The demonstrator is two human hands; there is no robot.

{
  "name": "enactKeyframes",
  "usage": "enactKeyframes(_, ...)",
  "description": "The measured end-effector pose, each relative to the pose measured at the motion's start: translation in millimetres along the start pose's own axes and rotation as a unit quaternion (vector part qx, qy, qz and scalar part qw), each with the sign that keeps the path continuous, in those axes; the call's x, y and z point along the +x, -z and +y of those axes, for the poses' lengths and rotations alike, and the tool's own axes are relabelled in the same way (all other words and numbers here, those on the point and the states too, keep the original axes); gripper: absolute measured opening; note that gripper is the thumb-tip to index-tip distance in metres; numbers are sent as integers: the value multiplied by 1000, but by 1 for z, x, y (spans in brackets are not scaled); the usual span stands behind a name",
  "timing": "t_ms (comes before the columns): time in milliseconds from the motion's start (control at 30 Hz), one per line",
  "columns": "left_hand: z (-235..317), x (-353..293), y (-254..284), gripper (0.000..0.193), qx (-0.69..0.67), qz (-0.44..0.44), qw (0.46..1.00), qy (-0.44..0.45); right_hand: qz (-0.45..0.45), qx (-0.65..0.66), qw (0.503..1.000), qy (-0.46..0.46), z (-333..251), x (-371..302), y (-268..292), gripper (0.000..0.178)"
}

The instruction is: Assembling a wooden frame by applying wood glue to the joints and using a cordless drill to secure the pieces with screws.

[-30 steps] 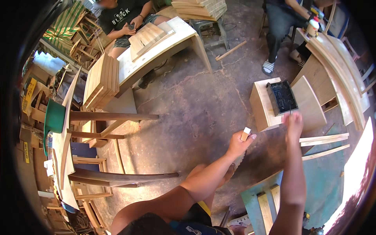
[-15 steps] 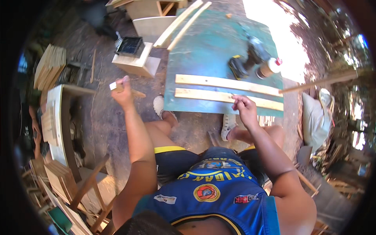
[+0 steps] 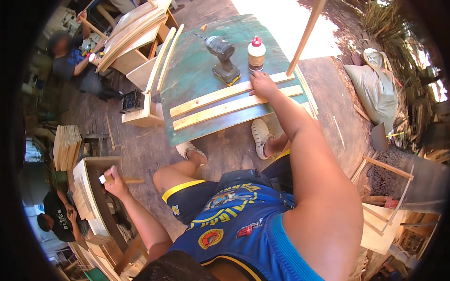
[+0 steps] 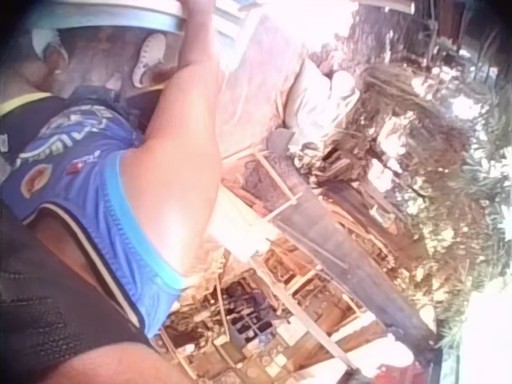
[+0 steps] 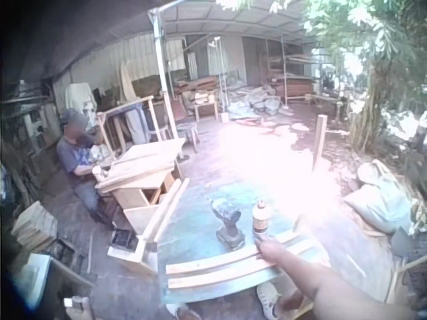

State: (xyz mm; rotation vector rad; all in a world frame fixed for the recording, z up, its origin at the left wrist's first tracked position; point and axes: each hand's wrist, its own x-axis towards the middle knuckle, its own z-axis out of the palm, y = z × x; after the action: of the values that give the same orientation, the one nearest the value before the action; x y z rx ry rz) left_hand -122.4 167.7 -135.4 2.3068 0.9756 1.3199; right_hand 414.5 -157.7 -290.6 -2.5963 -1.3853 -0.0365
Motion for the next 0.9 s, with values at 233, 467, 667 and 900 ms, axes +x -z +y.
enactKeyframes(233, 32, -7, 16, 16, -18, -1, 998, 55, -159, 48, 981, 105, 23, 30, -1, 45)
enactKeyframes(467, 43, -3, 19, 19, -36, -1, 995, 93, -88, 125, 966, 209, 21, -7, 85, 35)
enactKeyframes(667, 79, 13, -1, 7, -95, -50, 994, 24, -123, 206, 943, 230, -19, -74, 199, 34)
enactKeyframes(900, 155, 43, -9, 36, -365, -124, 923, -15, -130, 268, 933, 204, -58, -157, 276, 32)
